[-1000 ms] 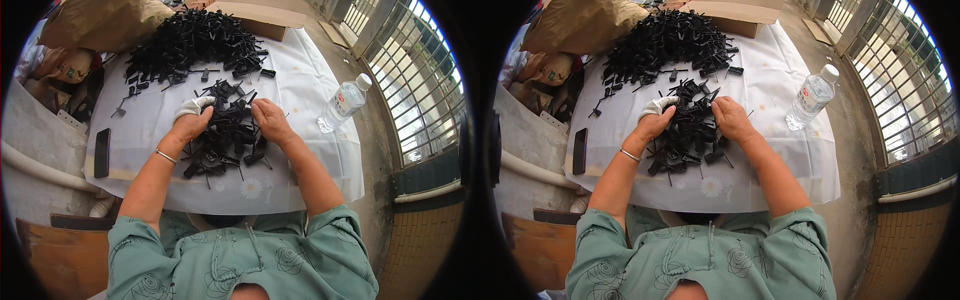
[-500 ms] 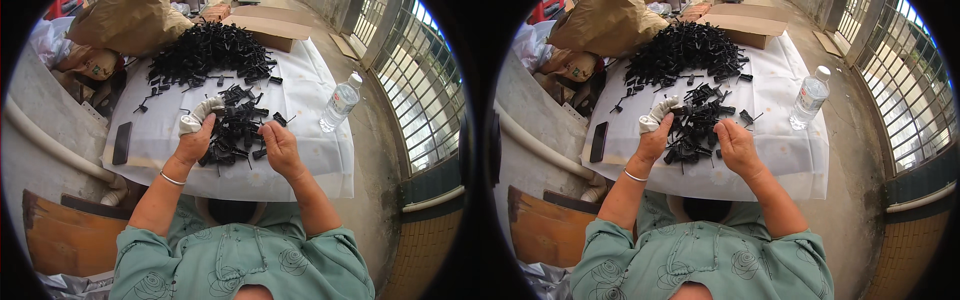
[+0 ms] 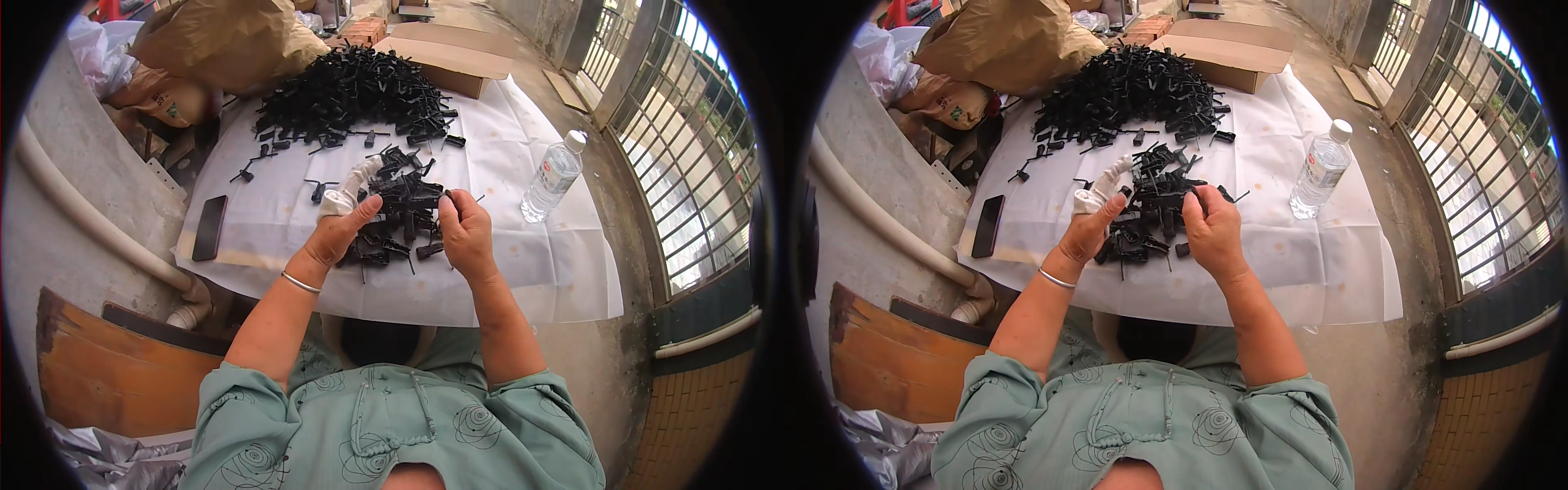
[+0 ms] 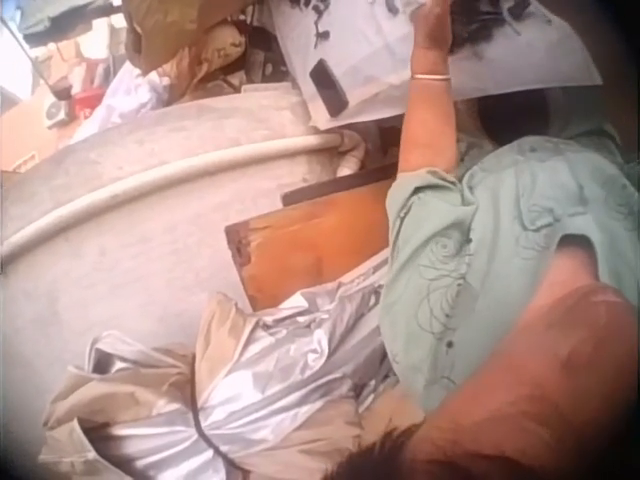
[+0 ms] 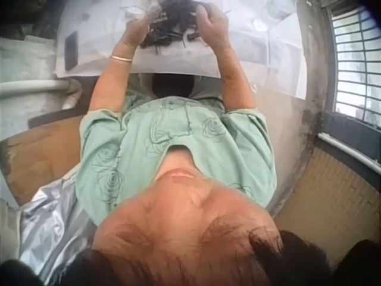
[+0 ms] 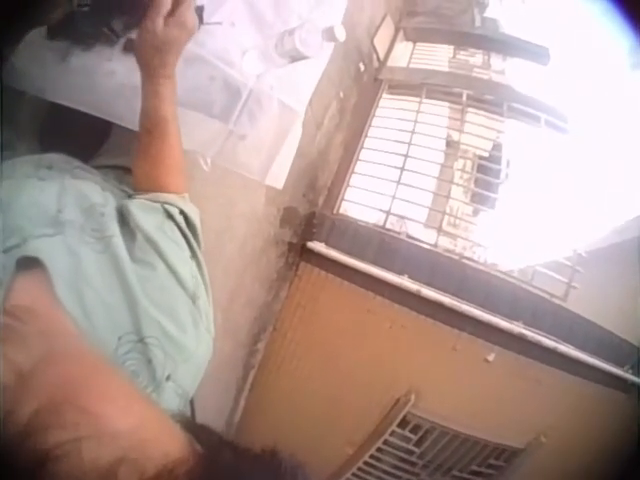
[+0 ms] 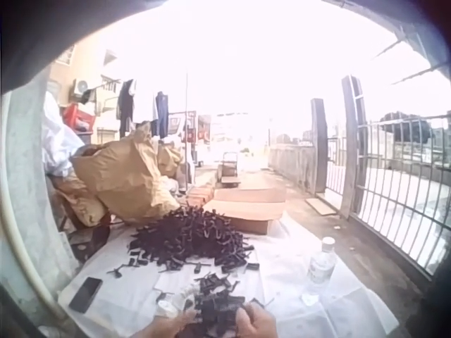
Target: Wiping and cleaning small black plastic industrial components with a white cloth at a workstation.
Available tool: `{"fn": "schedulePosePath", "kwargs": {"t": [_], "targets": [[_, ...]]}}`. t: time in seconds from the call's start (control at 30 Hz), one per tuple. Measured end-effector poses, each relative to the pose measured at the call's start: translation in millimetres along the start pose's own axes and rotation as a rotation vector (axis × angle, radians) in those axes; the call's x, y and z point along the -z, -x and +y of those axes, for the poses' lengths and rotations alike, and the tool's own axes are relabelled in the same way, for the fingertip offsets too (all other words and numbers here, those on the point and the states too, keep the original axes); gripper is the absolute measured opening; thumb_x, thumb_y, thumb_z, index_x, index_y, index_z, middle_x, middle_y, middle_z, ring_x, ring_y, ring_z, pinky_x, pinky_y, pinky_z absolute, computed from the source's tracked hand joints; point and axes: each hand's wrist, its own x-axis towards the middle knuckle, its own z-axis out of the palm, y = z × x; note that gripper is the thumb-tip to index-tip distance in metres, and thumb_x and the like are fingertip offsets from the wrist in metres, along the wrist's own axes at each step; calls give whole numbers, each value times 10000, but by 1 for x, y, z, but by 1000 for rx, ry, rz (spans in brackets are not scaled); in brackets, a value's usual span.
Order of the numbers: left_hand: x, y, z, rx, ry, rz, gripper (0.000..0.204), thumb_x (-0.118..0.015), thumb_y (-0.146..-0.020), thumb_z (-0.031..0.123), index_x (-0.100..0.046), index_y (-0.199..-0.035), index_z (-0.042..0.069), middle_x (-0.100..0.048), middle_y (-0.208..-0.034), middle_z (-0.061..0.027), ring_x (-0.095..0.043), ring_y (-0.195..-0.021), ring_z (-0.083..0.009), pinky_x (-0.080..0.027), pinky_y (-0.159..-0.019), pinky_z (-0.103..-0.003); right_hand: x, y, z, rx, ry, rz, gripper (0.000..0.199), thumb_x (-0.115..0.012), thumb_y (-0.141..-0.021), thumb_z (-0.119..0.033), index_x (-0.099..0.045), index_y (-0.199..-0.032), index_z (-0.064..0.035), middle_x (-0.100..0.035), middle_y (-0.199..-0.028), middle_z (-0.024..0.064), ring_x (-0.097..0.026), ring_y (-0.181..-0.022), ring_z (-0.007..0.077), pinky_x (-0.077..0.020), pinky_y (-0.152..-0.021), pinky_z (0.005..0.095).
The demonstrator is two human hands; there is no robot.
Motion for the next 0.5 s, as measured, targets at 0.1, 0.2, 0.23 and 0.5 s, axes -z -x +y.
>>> {"fn": "schedulePosePath", "kwargs": {"t": [0.1, 0.2, 0.23, 0.5], "targets": [[1, -4, -2, 67, 76, 56, 352, -443, -920, 117, -457, -1235, -39, -526, -1198, -110, -458, -1140, -170, -316, -986, -263, 6, 9, -9, 22, -67, -184, 104, -504, -882, -98, -547, -864, -4, -452, -643, -11, -381, -596, 44, -350, -529, 217], [3, -6, -13, 66, 47, 210, 264, -421, -914, 66, -532, -1144, -2, -575, -1058, -59, -525, -945, -112, -414, -840, -226, 5, 13, -12, 160, 33, -233, 109, -551, -844, -97, -547, -894, 0, -464, -629, 15, -414, -571, 91, -366, -528, 242], [4, -5, -11, 117, -10, 225, 247, -413, -917, 61, -547, -1119, 14, -577, -1017, -38, -532, -871, -84, -438, -773, -206, 5, 14, -14, 158, 33, -235, 109, -551, -844, -97, -547, -894, 0, -464, -629, 15, -414, -571, 91, -366, -528, 242], [-7, 53, 50, 582, 466, -214, 192, -556, -893, 242, -531, -961, 65, -552, -721, -2, -501, -558, -49, -374, -432, -167, -3, 23, -32, 429, 34, -512, 154, -552, -839, -81, -549, -963, 11, -579, -754, 122, -581, -656, 273, -455, -584, 329]]}}
